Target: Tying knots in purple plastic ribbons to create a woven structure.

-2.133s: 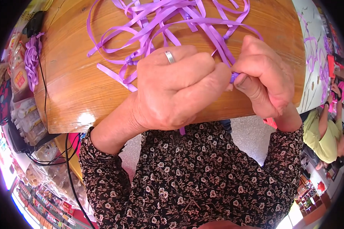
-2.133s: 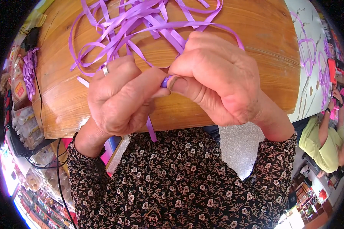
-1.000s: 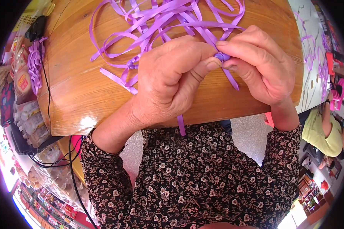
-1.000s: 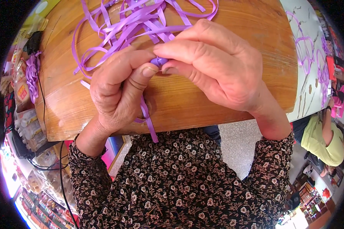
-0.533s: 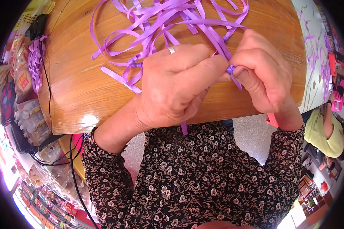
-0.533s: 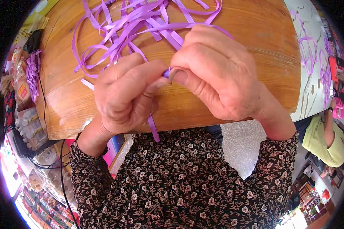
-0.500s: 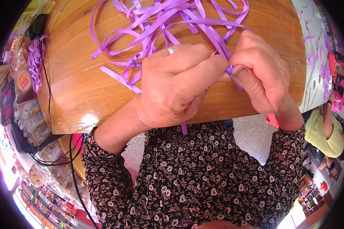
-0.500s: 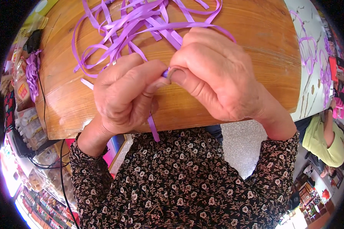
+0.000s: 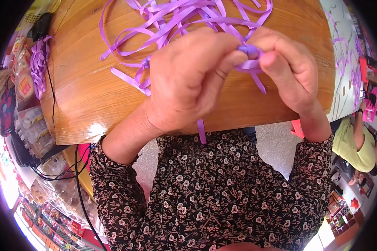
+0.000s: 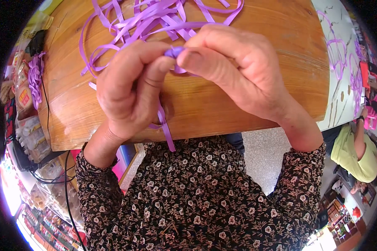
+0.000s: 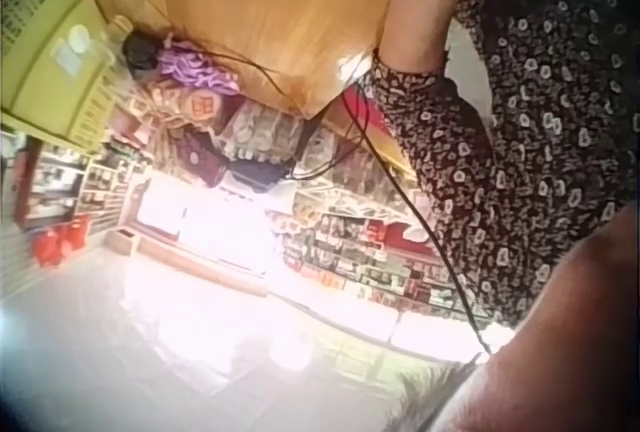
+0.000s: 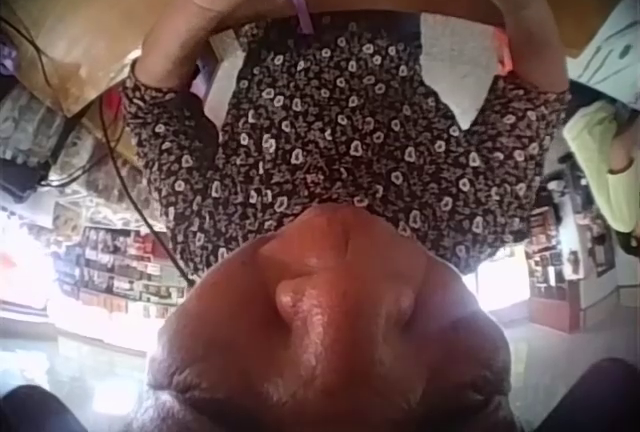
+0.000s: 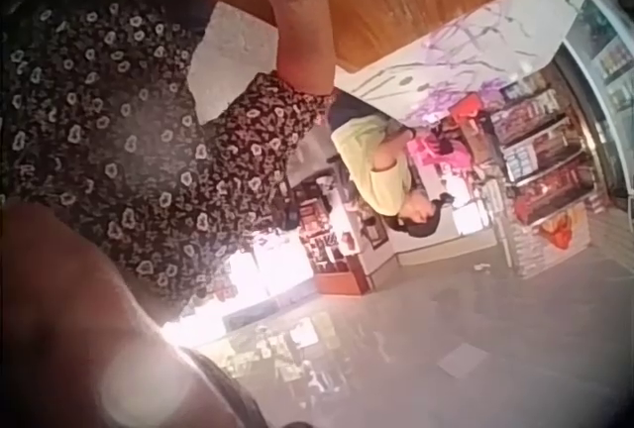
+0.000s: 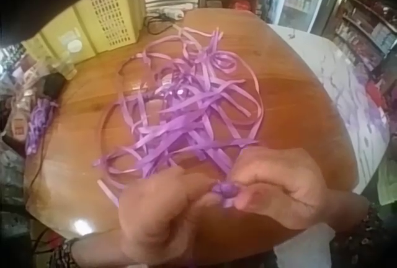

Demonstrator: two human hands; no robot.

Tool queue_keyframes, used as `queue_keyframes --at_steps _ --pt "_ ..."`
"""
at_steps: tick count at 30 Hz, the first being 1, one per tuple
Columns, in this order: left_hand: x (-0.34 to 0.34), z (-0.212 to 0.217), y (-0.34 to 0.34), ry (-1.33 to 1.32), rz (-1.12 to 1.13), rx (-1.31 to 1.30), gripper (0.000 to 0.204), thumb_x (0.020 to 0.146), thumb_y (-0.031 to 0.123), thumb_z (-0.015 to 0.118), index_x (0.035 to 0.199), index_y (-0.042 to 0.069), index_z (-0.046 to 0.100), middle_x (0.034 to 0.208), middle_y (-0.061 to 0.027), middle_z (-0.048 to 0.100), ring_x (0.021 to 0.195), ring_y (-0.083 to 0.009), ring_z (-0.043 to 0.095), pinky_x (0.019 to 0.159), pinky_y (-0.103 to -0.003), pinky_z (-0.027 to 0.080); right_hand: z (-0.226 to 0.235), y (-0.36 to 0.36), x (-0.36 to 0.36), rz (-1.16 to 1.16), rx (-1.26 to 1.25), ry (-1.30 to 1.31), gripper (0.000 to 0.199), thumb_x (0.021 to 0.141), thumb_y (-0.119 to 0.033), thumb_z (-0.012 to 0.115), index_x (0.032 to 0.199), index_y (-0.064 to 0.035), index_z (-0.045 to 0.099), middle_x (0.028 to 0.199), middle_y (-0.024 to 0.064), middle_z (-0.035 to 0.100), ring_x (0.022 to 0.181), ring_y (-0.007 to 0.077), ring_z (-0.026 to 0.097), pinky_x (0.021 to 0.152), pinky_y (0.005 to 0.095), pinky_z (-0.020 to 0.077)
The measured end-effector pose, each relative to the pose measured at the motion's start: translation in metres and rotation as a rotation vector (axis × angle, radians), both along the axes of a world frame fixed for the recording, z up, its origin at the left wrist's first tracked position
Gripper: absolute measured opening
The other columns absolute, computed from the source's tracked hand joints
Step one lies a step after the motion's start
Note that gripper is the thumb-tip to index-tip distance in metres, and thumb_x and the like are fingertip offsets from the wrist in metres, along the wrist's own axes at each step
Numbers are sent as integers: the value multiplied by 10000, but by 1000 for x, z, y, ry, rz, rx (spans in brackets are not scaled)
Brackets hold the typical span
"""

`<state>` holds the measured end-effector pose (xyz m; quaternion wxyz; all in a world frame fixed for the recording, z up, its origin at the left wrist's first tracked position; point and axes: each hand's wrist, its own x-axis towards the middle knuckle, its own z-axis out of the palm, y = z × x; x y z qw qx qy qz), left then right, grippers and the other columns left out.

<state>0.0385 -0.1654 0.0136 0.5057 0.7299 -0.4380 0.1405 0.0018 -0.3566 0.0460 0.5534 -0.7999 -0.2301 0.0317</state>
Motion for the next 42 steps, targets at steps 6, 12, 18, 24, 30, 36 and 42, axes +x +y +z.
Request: queue_keyframes --at_steps 6,12,18,24,30,36,42 --pt "-2 0 -4 33 56 -111 149 747 21 674 863 23 581 626 -73 516 523 -215 517 463 -306 404 0 -3 4 -80 -81 -319 314 811 -74 636 1069 75 536 983 177 600 945 253 558 838 348 428" --pt "-1 0 -4 50 14 -93 142 748 21 668 860 19 582 618 -74 498 508 -217 497 449 -307 386 3 0 0 -90 -186 -426 323 744 37 656 1051 80 568 986 192 615 875 253 597 775 322 473" --pt "0 -2 -3 119 -33 -89 147 751 41 675 862 9 584 637 -82 505 532 -219 499 470 -307 392 2 2 1 -152 -284 -606 258 740 42 647 991 80 600 902 163 638 764 229 615 643 274 494" --pt "1 1 5 267 -104 46 145 863 39 579 990 -31 582 828 -57 610 728 -125 558 662 -229 433 -1 1 3 -142 -318 -608 248 751 17 648 988 72 601 889 154 631 748 228 610 630 267 492" --pt "-6 3 -6 855 -106 -241 110 812 51 639 901 -8 611 741 -88 591 700 -175 566 638 -261 448 -8 -2 7 -125 -355 -699 229 755 16 649 976 56 603 878 146 622 730 231 597 605 285 485" --pt "-2 2 2 629 -125 -106 141 852 -7 584 992 -22 596 877 -31 602 828 -82 551 713 -198 437 -8 -1 8 -132 -379 -710 235 750 -1 658 970 59 602 873 137 615 739 234 593 611 289 484" --pt "3 8 2 145 -12 87 174 761 -40 645 932 -18 623 748 -73 570 613 -148 531 551 -227 411 -7 -3 8 -87 -388 -694 191 778 -24 636 949 52 594 804 121 584 685 226 566 582 285 456"
